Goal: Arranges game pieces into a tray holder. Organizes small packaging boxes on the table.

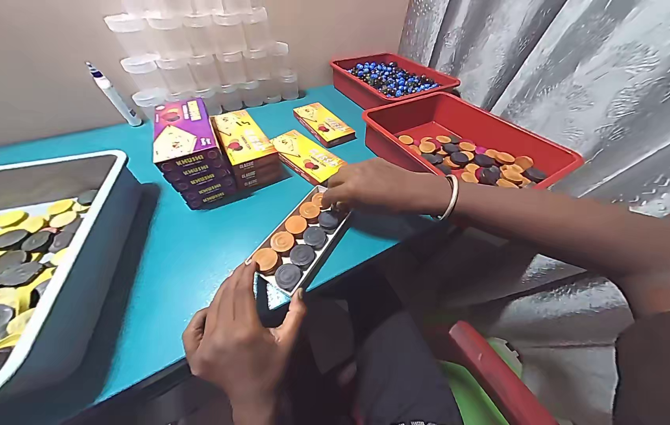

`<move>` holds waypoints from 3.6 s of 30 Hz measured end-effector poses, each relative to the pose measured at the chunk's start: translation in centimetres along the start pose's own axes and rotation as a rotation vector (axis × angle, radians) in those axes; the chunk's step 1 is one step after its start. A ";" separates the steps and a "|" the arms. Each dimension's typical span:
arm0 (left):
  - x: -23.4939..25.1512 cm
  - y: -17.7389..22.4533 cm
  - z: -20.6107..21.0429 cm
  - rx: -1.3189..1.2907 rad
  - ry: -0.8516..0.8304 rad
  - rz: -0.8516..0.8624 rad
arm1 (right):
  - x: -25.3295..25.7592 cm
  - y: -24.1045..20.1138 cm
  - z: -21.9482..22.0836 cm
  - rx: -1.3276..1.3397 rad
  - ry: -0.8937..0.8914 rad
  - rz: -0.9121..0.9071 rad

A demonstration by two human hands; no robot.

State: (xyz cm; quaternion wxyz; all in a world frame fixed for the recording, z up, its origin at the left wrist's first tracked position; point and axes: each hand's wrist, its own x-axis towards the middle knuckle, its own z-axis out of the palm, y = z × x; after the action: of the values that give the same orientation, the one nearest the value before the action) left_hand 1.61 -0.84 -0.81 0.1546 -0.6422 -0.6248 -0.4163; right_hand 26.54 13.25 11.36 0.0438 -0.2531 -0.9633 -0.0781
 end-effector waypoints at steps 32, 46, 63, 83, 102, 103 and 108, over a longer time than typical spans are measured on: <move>0.0 -0.2 -0.6 0.007 -0.111 0.018 | -14.7 15.1 -3.1 -0.104 -0.314 0.783; 0.0 0.2 -0.5 -0.003 -0.044 -0.001 | -2.0 1.7 -2.5 0.077 0.037 -0.037; -0.2 -0.1 -0.7 -0.043 -0.053 0.007 | 4.3 4.9 0.4 -0.079 -0.211 0.473; 0.2 0.4 -0.3 0.041 -0.020 -0.042 | -1.8 2.0 -2.3 0.428 -0.221 0.096; 0.8 0.9 -1.4 0.060 -0.177 -0.073 | -1.3 -3.3 -0.1 0.097 -0.225 -0.080; 1.3 1.1 -1.5 0.033 -0.187 -0.110 | -1.5 -3.8 -0.1 0.088 -0.220 -0.061; 6.1 0.7 -0.4 -0.091 -0.400 -0.143 | -2.4 -6.6 0.3 0.082 -0.225 0.111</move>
State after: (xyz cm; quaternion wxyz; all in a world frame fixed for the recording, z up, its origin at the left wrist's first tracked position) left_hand 1.32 2.85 4.05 -0.0315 -0.6722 -0.6677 -0.3184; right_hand 25.36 6.44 9.91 -0.0503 -0.3112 -0.9490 -0.0073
